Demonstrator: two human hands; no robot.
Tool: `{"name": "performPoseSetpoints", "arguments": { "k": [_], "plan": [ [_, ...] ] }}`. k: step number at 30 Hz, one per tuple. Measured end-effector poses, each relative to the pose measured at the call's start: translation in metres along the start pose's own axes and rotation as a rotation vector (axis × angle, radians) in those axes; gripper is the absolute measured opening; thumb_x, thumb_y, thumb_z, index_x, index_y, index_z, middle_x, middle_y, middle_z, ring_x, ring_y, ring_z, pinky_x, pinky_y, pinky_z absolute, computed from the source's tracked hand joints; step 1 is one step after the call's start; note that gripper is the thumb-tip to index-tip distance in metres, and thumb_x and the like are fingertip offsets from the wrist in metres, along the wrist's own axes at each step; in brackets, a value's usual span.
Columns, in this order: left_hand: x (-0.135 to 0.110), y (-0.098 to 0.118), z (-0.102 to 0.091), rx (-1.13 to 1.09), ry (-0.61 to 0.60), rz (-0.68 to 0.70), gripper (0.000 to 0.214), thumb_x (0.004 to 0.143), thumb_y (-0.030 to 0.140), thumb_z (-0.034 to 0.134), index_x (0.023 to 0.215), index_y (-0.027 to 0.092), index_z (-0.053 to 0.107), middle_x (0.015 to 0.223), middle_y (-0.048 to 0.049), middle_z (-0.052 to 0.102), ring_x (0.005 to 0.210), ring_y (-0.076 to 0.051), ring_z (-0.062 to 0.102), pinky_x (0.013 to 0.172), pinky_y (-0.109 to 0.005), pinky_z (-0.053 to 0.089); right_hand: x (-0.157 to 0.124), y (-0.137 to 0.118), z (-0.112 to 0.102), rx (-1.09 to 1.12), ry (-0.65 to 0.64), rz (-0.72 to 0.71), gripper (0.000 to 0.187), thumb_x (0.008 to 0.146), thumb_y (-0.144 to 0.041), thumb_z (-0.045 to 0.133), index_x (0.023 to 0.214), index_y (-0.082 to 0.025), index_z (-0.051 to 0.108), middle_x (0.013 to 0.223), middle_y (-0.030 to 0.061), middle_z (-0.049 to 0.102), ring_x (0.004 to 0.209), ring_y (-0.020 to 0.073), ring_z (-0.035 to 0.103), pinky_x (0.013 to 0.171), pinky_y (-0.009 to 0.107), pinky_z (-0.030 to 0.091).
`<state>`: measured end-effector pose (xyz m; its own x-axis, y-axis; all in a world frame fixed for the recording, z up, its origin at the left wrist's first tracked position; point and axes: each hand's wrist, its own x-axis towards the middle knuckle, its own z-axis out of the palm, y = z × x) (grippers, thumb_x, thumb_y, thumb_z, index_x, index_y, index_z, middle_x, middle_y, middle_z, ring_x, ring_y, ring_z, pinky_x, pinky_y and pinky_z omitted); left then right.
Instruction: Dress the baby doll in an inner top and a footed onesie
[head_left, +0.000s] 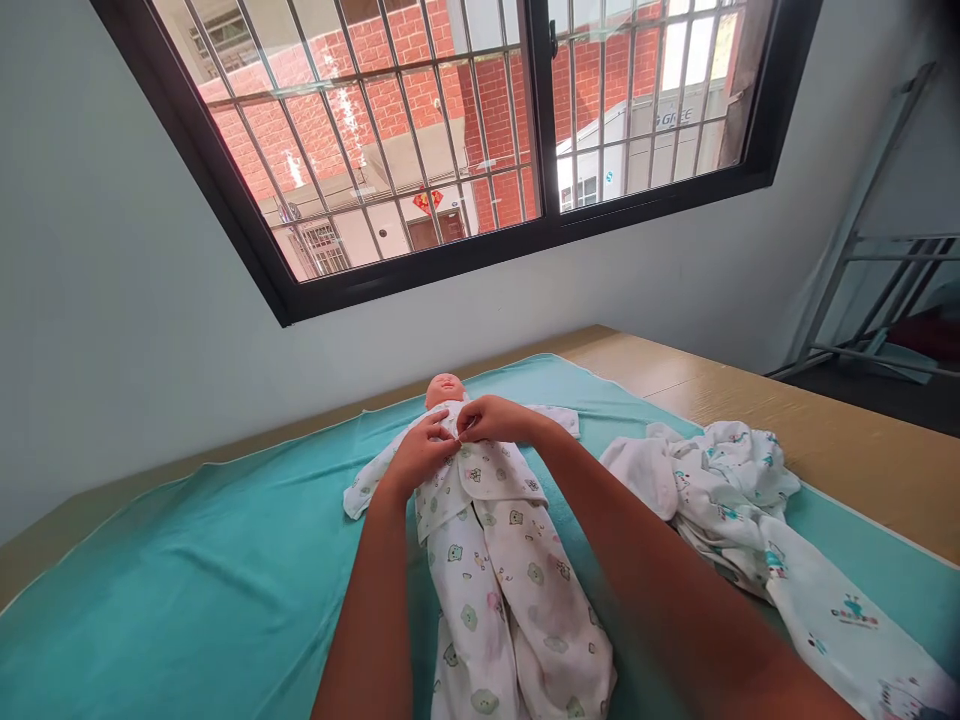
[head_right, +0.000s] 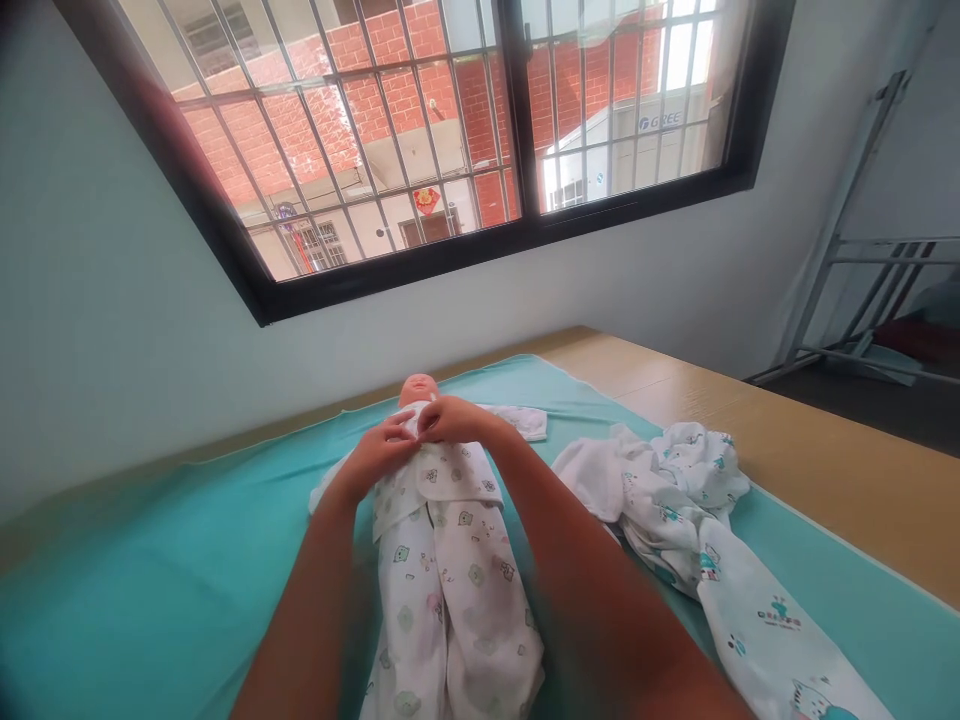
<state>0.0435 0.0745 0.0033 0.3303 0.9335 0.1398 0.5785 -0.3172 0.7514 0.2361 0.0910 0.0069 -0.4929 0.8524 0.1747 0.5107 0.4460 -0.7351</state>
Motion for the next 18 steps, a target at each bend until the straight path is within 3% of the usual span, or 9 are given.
{"name": "performPoseSetpoints", "arguments": {
  "k": [5, 10, 18],
  "plan": [
    [0.003, 0.001, 0.003, 0.022, 0.01, 0.057, 0.013, 0.068, 0.032, 0.064, 0.067, 0.021, 0.072, 0.144, -0.0022, 0.048, 0.129, -0.03, 0.045, 0.109, -0.041, 0.032, 0.001, 0.002, 0.001, -0.156, -0.079, 0.051, 0.022, 0.064, -0.034, 0.069, 0.081, -0.02, 0.067, 0.075, -0.0018, 0.064, 0.068, 0.0137, 0.053, 0.056, 0.022, 0.035],
    [0.003, 0.0, 0.002, 0.02, -0.021, 0.056, 0.016, 0.069, 0.035, 0.064, 0.069, 0.021, 0.073, 0.145, -0.0011, 0.046, 0.131, -0.03, 0.044, 0.112, -0.039, 0.03, 0.004, -0.005, 0.011, -0.323, -0.036, -0.001, 0.015, 0.062, -0.029, 0.068, 0.074, -0.021, 0.065, 0.073, -0.0028, 0.064, 0.068, 0.014, 0.053, 0.056, 0.023, 0.034],
    [0.004, -0.005, 0.001, 0.016, -0.016, 0.092, 0.014, 0.071, 0.034, 0.064, 0.071, 0.023, 0.073, 0.143, -0.0013, 0.048, 0.131, -0.029, 0.043, 0.111, -0.042, 0.03, 0.002, 0.004, 0.01, -0.129, -0.013, -0.047, 0.014, 0.067, -0.028, 0.066, 0.078, -0.019, 0.066, 0.076, -0.0019, 0.065, 0.071, 0.0138, 0.056, 0.06, 0.023, 0.038]
  ]
}}
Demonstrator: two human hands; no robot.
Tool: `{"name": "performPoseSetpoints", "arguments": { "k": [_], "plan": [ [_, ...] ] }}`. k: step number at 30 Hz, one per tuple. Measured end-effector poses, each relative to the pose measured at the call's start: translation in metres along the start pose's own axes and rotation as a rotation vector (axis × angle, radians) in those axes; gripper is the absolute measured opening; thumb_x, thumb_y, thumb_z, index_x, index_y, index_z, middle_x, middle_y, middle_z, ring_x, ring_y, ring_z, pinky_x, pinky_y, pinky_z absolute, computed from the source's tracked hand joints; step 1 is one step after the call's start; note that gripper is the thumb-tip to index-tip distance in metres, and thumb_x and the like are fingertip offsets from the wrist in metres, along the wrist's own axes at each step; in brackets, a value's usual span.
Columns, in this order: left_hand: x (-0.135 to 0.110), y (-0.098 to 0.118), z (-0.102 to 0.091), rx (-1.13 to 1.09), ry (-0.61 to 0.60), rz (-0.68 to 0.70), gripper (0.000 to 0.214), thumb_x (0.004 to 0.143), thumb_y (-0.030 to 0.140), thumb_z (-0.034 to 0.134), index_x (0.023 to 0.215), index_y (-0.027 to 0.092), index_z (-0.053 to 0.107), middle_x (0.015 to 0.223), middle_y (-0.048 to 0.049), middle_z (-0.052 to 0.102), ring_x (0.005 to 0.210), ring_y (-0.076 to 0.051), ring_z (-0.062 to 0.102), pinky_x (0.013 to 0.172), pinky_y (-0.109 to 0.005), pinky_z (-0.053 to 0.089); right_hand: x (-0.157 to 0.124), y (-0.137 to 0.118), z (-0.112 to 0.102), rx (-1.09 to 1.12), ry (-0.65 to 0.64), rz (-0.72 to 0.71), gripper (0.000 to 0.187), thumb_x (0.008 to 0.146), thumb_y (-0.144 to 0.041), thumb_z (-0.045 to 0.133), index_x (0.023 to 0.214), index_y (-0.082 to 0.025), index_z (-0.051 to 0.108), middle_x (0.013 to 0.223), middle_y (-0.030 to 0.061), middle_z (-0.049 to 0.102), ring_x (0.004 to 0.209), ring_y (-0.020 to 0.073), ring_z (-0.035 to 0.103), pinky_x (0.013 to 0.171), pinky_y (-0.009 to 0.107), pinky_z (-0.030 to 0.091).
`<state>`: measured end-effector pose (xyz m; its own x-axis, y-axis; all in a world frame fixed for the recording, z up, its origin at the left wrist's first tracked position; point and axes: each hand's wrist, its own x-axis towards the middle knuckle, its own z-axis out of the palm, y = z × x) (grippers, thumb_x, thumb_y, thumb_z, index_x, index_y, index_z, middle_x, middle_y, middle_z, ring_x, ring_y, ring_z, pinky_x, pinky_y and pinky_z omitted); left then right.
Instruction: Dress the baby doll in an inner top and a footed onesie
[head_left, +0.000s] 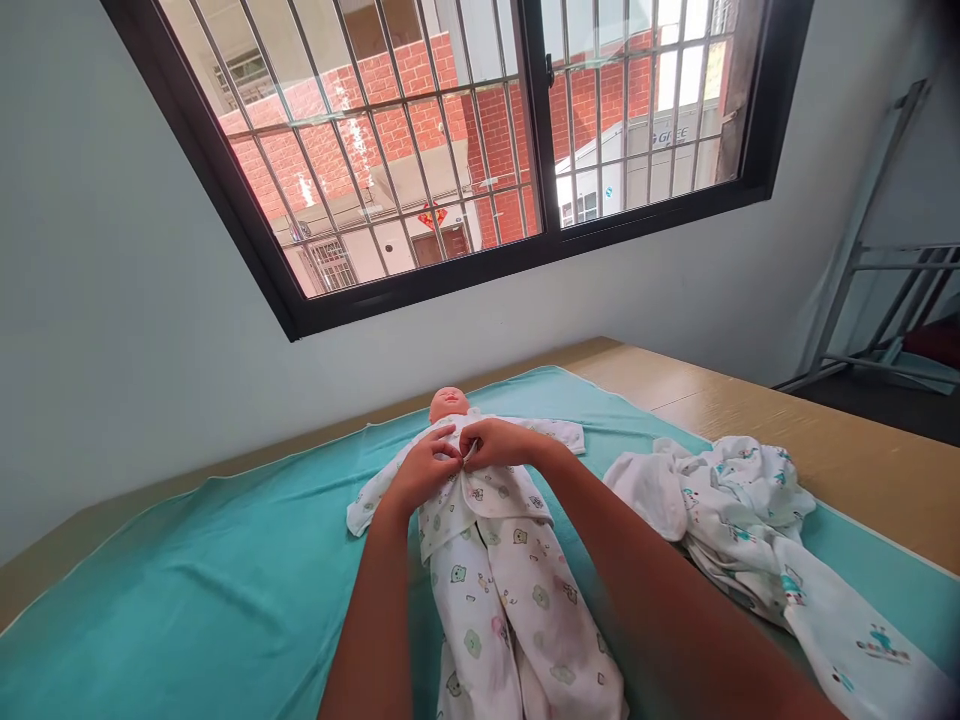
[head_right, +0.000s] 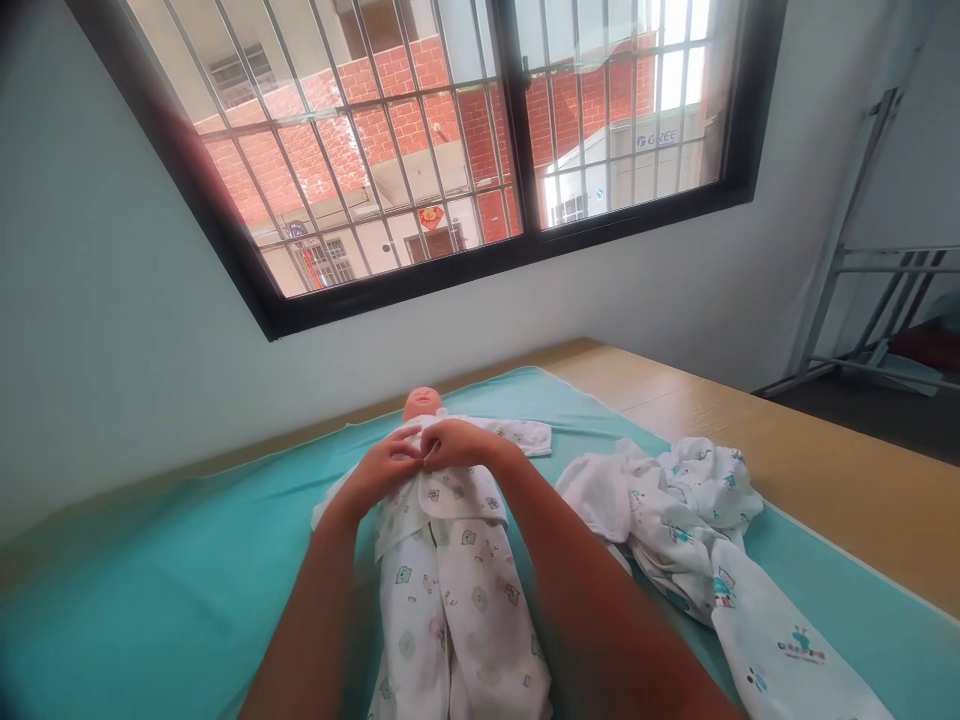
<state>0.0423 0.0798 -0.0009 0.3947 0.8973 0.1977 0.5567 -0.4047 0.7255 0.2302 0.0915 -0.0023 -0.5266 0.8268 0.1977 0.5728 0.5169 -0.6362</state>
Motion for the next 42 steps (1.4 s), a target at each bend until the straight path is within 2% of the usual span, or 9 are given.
{"name": "performPoseSetpoints", "arguments": {
  "k": [7, 13, 17, 23, 28, 31, 34, 37, 42],
  "plan": [
    [-0.003, 0.005, -0.002, -0.053, 0.078, -0.001, 0.013, 0.072, 0.033, 0.063, 0.068, 0.023, 0.07, 0.138, -0.0022, 0.054, 0.127, -0.027, 0.048, 0.107, -0.04, 0.035, -0.002, 0.002, -0.004, 0.088, 0.002, -0.008, 0.018, 0.075, -0.034, 0.058, 0.077, -0.017, 0.065, 0.076, -0.0016, 0.062, 0.07, 0.0121, 0.051, 0.058, 0.023, 0.036],
    [-0.005, 0.009, -0.003, -0.08, 0.046, 0.043, 0.011, 0.073, 0.03, 0.061, 0.067, 0.023, 0.067, 0.133, 0.0005, 0.057, 0.125, -0.027, 0.05, 0.107, -0.04, 0.035, -0.001, -0.002, -0.004, 0.169, 0.021, 0.062, 0.014, 0.07, -0.028, 0.058, 0.078, -0.019, 0.065, 0.076, -0.0022, 0.06, 0.07, 0.0118, 0.05, 0.056, 0.021, 0.034],
    [-0.005, 0.011, -0.003, -0.09, 0.037, 0.024, 0.011, 0.072, 0.028, 0.061, 0.064, 0.022, 0.066, 0.131, -0.0005, 0.059, 0.121, -0.027, 0.052, 0.106, -0.041, 0.036, 0.001, -0.002, -0.001, 0.163, 0.083, 0.107, 0.015, 0.067, -0.023, 0.057, 0.078, -0.018, 0.066, 0.076, -0.0018, 0.06, 0.07, 0.0117, 0.05, 0.055, 0.021, 0.034],
    [-0.003, 0.008, -0.002, -0.151, 0.099, -0.009, 0.011, 0.071, 0.027, 0.06, 0.062, 0.022, 0.065, 0.133, -0.0015, 0.058, 0.122, -0.027, 0.052, 0.106, -0.04, 0.036, -0.003, 0.0, 0.0, 0.199, 0.063, -0.018, 0.021, 0.065, -0.023, 0.064, 0.087, -0.02, 0.065, 0.078, -0.0043, 0.061, 0.071, 0.0107, 0.052, 0.061, 0.021, 0.038],
    [-0.001, 0.003, -0.001, -0.17, 0.075, 0.003, 0.014, 0.072, 0.03, 0.058, 0.065, 0.02, 0.065, 0.131, -0.003, 0.06, 0.117, -0.027, 0.056, 0.103, -0.039, 0.04, -0.002, -0.005, 0.006, 0.133, 0.128, -0.121, 0.01, 0.066, -0.017, 0.062, 0.076, -0.02, 0.063, 0.07, -0.0058, 0.058, 0.067, 0.0098, 0.05, 0.062, 0.021, 0.038],
    [-0.001, 0.002, 0.0, -0.194, 0.076, -0.024, 0.015, 0.072, 0.031, 0.059, 0.064, 0.019, 0.064, 0.127, -0.0034, 0.063, 0.111, -0.027, 0.059, 0.101, -0.04, 0.041, -0.003, -0.012, 0.009, 0.096, 0.173, -0.2, 0.027, 0.065, -0.01, 0.055, 0.085, -0.023, 0.067, 0.072, -0.0061, 0.06, 0.067, 0.0096, 0.052, 0.063, 0.02, 0.039],
    [-0.001, 0.001, 0.0, -0.255, 0.088, -0.032, 0.014, 0.072, 0.03, 0.059, 0.065, 0.019, 0.062, 0.123, -0.0037, 0.065, 0.11, -0.027, 0.06, 0.101, -0.04, 0.041, -0.004, -0.018, 0.009, 0.048, 0.215, -0.213, 0.041, 0.064, -0.006, 0.051, 0.095, -0.026, 0.068, 0.074, -0.0062, 0.064, 0.066, 0.0098, 0.053, 0.064, 0.02, 0.04],
    [-0.001, -0.003, -0.001, -0.297, 0.082, -0.014, 0.014, 0.074, 0.031, 0.057, 0.067, 0.02, 0.061, 0.127, -0.0037, 0.063, 0.114, -0.027, 0.058, 0.101, -0.04, 0.041, -0.005, -0.018, 0.008, 0.044, 0.239, -0.169, 0.031, 0.066, -0.009, 0.053, 0.088, -0.025, 0.069, 0.071, -0.0059, 0.064, 0.064, 0.0101, 0.052, 0.061, 0.02, 0.039],
    [0.001, -0.006, -0.001, -0.229, 0.116, -0.029, 0.02, 0.073, 0.038, 0.058, 0.064, 0.02, 0.063, 0.13, -0.0051, 0.061, 0.12, -0.03, 0.054, 0.1, -0.041, 0.043, -0.004, -0.007, 0.004, 0.067, 0.246, -0.084, 0.02, 0.068, -0.016, 0.058, 0.08, -0.023, 0.072, 0.07, -0.0043, 0.065, 0.066, 0.0115, 0.054, 0.06, 0.022, 0.04]
  ]
}}
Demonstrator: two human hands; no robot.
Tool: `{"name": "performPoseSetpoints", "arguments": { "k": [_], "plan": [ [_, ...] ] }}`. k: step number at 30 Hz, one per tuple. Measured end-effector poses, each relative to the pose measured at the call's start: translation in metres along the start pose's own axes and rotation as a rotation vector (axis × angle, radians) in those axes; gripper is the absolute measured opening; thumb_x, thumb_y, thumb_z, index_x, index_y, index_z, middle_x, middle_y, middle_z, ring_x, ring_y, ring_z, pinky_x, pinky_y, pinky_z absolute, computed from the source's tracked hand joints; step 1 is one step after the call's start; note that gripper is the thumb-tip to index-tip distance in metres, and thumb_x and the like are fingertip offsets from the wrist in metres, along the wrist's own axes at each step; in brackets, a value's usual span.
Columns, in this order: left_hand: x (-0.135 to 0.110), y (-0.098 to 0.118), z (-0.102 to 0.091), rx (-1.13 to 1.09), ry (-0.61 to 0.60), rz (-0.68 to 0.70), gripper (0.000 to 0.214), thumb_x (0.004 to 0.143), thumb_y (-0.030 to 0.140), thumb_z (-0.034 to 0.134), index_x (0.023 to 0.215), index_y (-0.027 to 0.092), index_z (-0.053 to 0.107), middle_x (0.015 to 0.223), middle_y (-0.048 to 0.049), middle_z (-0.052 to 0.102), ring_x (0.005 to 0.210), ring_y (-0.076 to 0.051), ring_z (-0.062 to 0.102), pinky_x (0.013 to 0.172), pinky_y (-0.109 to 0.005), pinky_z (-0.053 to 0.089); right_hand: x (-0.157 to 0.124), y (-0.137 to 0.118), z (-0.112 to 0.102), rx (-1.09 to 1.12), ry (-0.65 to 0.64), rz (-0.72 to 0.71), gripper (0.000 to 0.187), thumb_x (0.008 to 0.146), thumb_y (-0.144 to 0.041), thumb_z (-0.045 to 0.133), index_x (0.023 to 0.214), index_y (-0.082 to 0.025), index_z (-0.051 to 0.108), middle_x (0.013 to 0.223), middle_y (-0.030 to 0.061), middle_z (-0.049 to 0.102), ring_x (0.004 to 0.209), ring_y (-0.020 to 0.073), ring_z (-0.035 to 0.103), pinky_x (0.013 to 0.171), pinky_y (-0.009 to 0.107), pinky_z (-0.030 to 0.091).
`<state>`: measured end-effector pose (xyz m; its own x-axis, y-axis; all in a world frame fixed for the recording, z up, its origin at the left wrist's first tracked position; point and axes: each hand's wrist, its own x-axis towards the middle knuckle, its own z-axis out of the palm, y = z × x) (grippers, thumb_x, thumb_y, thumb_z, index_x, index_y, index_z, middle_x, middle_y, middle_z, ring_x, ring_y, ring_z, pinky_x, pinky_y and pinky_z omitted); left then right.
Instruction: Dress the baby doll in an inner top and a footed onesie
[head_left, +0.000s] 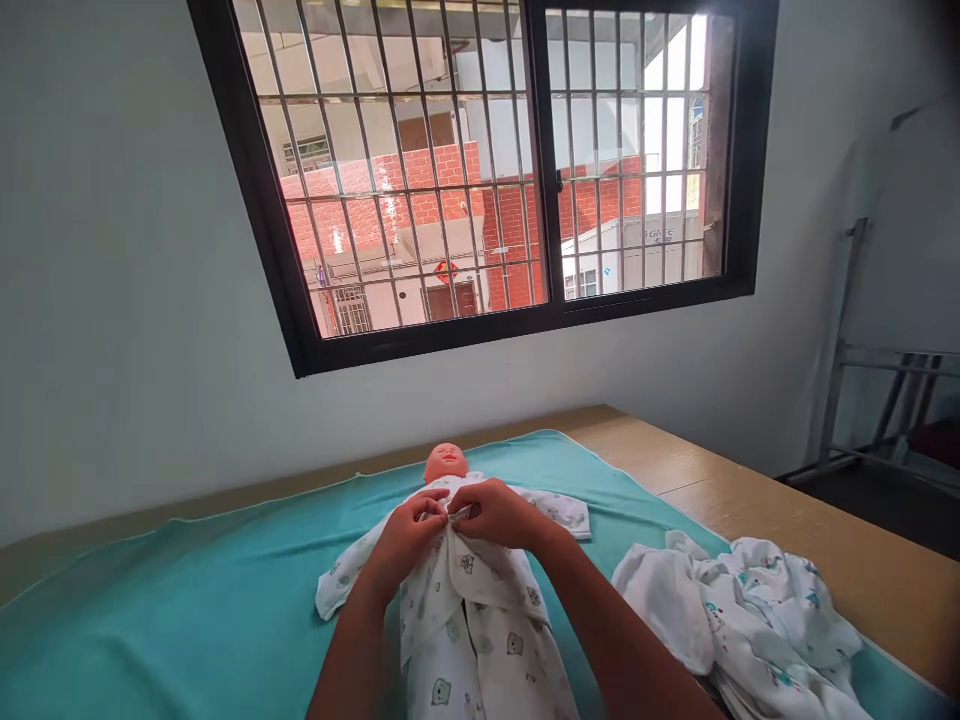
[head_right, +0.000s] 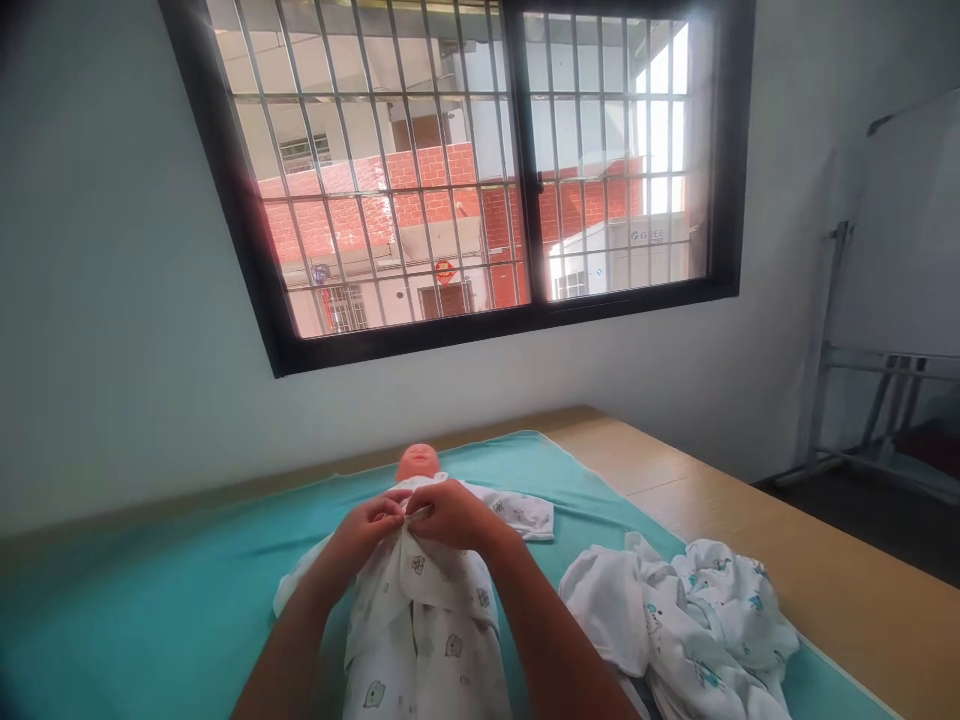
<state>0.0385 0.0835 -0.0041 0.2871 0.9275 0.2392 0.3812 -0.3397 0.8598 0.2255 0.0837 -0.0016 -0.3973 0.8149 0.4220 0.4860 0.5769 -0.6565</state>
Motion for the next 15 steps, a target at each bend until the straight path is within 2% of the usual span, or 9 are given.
{"name": "performPoseSetpoints", "arguments": {
  "k": [8, 10, 13, 15],
  "plan": [
    [-0.001, 0.006, 0.001, -0.03, -0.032, -0.027, 0.02, 0.074, 0.039, 0.058, 0.068, 0.021, 0.065, 0.131, -0.0042, 0.06, 0.12, -0.03, 0.054, 0.102, -0.042, 0.041, 0.001, 0.006, 0.001, 0.075, 0.013, 0.071, 0.007, 0.068, -0.02, 0.059, 0.07, -0.02, 0.066, 0.067, -0.0035, 0.064, 0.065, 0.012, 0.054, 0.059, 0.022, 0.04],
    [0.0, 0.005, 0.001, -0.057, -0.024, -0.032, 0.019, 0.075, 0.037, 0.057, 0.076, 0.02, 0.067, 0.129, -0.0058, 0.061, 0.118, -0.029, 0.055, 0.103, -0.042, 0.04, 0.0, 0.005, -0.003, 0.116, -0.002, 0.097, 0.004, 0.068, -0.023, 0.063, 0.071, -0.02, 0.063, 0.068, -0.0036, 0.062, 0.065, 0.0117, 0.053, 0.058, 0.022, 0.039],
    [0.003, 0.0, 0.003, -0.039, -0.014, -0.018, 0.03, 0.076, 0.033, 0.056, 0.101, 0.022, 0.067, 0.123, -0.0062, 0.064, 0.118, -0.027, 0.055, 0.105, -0.041, 0.038, 0.001, 0.004, -0.014, 0.229, -0.042, 0.142, 0.022, 0.074, -0.038, 0.063, 0.068, -0.019, 0.056, 0.065, -0.0033, 0.058, 0.062, 0.0108, 0.05, 0.056, 0.022, 0.037],
    [0.005, -0.003, 0.007, 0.019, -0.012, 0.008, 0.036, 0.076, 0.034, 0.057, 0.11, 0.024, 0.064, 0.124, -0.0059, 0.063, 0.121, -0.026, 0.053, 0.107, -0.041, 0.035, 0.002, 0.005, -0.022, 0.242, 0.008, 0.17, 0.036, 0.08, -0.049, 0.057, 0.062, -0.018, 0.049, 0.059, -0.0041, 0.051, 0.057, 0.0097, 0.045, 0.053, 0.022, 0.034]
  ]
}}
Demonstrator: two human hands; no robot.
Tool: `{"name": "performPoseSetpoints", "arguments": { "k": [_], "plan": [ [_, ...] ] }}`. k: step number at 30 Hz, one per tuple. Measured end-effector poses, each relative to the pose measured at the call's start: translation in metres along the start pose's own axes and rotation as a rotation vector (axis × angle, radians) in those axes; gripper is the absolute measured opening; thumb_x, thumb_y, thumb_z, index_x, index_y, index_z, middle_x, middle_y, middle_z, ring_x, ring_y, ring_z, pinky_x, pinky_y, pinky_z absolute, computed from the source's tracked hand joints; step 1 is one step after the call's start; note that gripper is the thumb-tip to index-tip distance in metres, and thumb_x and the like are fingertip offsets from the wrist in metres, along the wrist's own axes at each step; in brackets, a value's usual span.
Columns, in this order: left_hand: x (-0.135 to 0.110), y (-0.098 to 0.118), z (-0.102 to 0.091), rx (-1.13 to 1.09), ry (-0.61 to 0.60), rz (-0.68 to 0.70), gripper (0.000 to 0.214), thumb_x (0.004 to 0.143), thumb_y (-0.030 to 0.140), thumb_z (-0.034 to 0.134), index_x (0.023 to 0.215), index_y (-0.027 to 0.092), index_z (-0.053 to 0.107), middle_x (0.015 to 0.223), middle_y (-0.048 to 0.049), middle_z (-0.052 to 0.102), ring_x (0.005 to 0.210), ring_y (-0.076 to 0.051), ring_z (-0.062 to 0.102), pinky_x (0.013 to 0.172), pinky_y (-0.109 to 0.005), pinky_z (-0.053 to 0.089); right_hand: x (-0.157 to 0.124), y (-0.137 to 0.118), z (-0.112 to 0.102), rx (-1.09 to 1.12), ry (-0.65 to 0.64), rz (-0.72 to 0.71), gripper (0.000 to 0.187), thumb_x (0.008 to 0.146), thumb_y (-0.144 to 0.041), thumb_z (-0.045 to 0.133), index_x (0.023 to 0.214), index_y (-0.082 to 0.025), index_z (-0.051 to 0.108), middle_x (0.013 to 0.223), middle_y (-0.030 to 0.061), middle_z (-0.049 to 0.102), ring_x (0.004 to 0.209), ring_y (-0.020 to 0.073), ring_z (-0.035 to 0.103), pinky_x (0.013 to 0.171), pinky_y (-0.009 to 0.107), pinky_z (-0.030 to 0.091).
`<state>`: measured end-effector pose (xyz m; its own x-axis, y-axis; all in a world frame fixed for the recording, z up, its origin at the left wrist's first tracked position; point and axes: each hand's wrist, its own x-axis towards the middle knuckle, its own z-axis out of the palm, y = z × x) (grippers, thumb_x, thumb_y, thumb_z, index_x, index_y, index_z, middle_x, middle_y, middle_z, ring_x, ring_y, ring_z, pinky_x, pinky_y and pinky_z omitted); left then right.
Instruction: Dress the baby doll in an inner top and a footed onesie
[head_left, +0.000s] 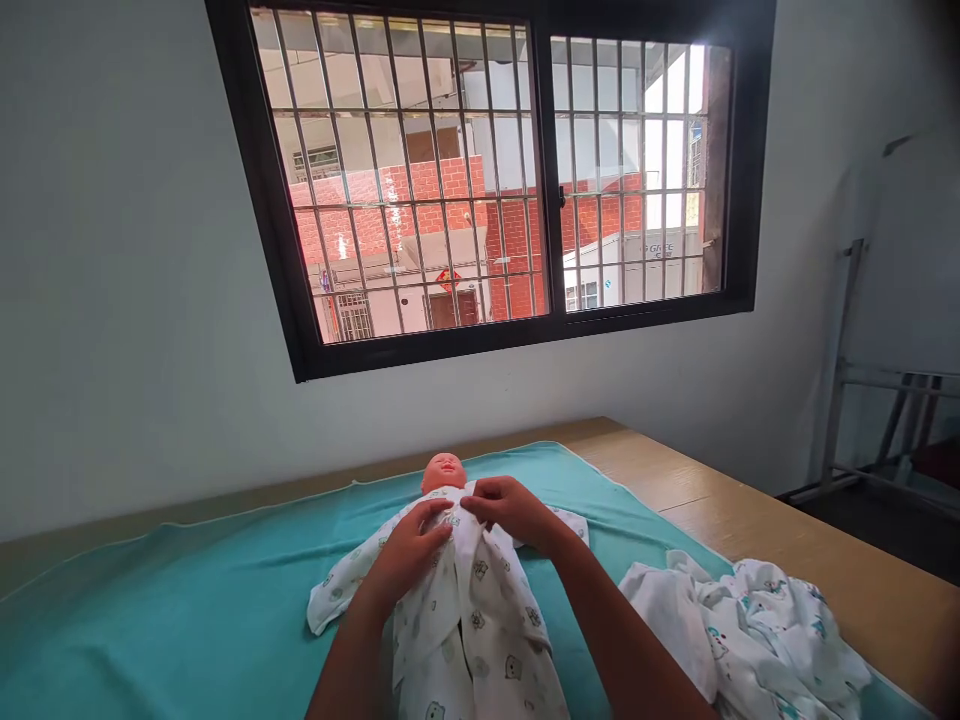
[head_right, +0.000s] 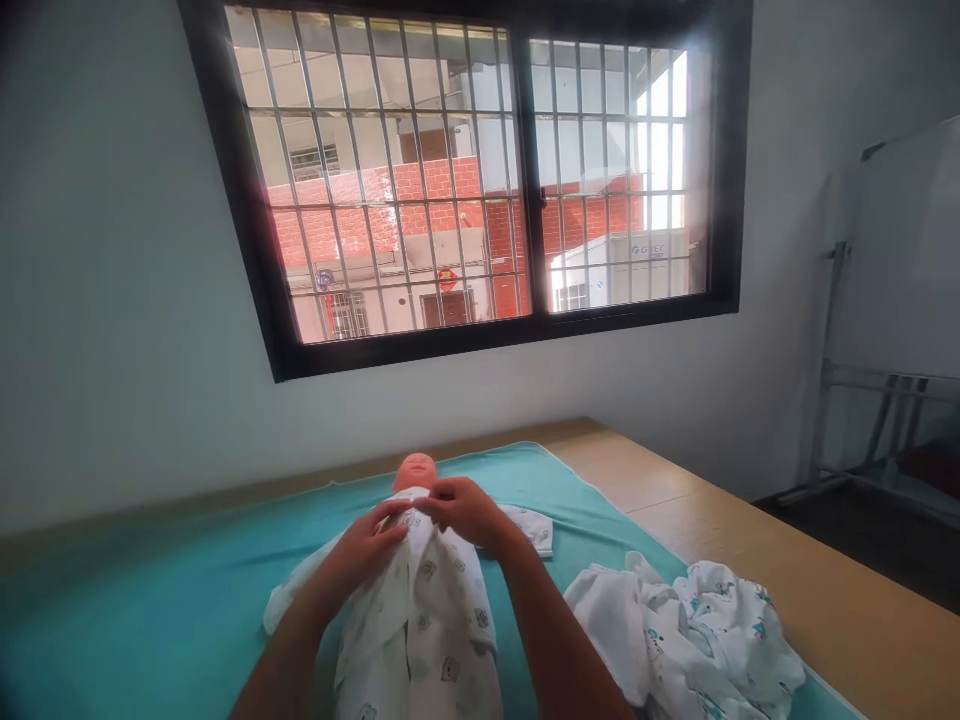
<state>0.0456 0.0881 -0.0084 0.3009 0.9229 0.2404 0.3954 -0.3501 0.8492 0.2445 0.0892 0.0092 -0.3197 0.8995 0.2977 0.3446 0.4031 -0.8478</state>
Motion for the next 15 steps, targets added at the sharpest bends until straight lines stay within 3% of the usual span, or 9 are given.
{"name": "performPoseSetpoints", "arguments": {
  "k": [2, 4, 7, 9, 12, 15],
  "plan": [
    [0.002, -0.002, 0.007, 0.095, 0.014, 0.016, 0.03, 0.076, 0.036, 0.058, 0.102, 0.024, 0.066, 0.132, -0.0068, 0.057, 0.127, -0.027, 0.046, 0.109, -0.041, 0.031, 0.001, 0.002, -0.006, -0.086, 0.112, 0.023, 0.042, 0.081, -0.051, 0.054, 0.057, -0.018, 0.043, 0.055, -0.0053, 0.042, 0.054, 0.0089, 0.038, 0.05, 0.022, 0.028],
    [0.004, -0.003, 0.015, 0.203, 0.047, 0.013, 0.019, 0.073, 0.032, 0.06, 0.089, 0.022, 0.065, 0.133, -0.0082, 0.054, 0.13, -0.028, 0.041, 0.109, -0.04, 0.029, 0.003, 0.006, -0.009, -0.244, 0.173, 0.062, 0.036, 0.076, -0.044, 0.061, 0.057, -0.018, 0.044, 0.055, -0.0056, 0.042, 0.055, 0.0089, 0.037, 0.05, 0.023, 0.025],
    [0.006, -0.003, 0.024, 0.333, 0.123, -0.012, 0.014, 0.071, 0.021, 0.056, 0.085, 0.02, 0.06, 0.117, -0.0099, 0.06, 0.115, -0.026, 0.051, 0.099, -0.037, 0.037, 0.004, 0.016, -0.009, -0.411, 0.061, 0.114, 0.012, 0.062, -0.022, 0.068, 0.066, -0.019, 0.057, 0.065, -0.0046, 0.055, 0.06, 0.01, 0.045, 0.052, 0.022, 0.028],
    [0.007, -0.004, 0.025, 0.422, 0.21, -0.058, 0.017, 0.075, 0.022, 0.052, 0.091, 0.02, 0.059, 0.109, -0.0099, 0.062, 0.104, -0.025, 0.055, 0.089, -0.034, 0.041, 0.004, 0.024, -0.01, -0.451, -0.024, 0.121, 0.02, 0.058, -0.01, 0.063, 0.075, -0.019, 0.063, 0.072, -0.0038, 0.061, 0.063, 0.0108, 0.05, 0.054, 0.021, 0.031],
    [0.009, -0.011, 0.015, 0.445, 0.276, -0.165, 0.023, 0.08, 0.023, 0.05, 0.1, 0.021, 0.06, 0.101, -0.0083, 0.065, 0.091, -0.022, 0.059, 0.076, -0.03, 0.042, 0.002, 0.038, -0.019, -0.49, -0.024, 0.162, 0.033, 0.058, -0.002, 0.054, 0.084, -0.019, 0.067, 0.076, -0.0021, 0.064, 0.069, 0.0118, 0.055, 0.058, 0.02, 0.034],
    [0.01, -0.031, -0.013, 0.321, 0.319, -0.241, 0.023, 0.078, 0.015, 0.047, 0.096, 0.02, 0.061, 0.086, -0.0045, 0.068, 0.075, -0.017, 0.061, 0.067, -0.025, 0.042, -0.005, 0.058, -0.038, -0.572, 0.133, 0.339, 0.034, 0.065, -0.002, 0.049, 0.086, -0.019, 0.069, 0.086, 0.0031, 0.068, 0.078, 0.0155, 0.06, 0.062, 0.023, 0.036]
  ]
}}
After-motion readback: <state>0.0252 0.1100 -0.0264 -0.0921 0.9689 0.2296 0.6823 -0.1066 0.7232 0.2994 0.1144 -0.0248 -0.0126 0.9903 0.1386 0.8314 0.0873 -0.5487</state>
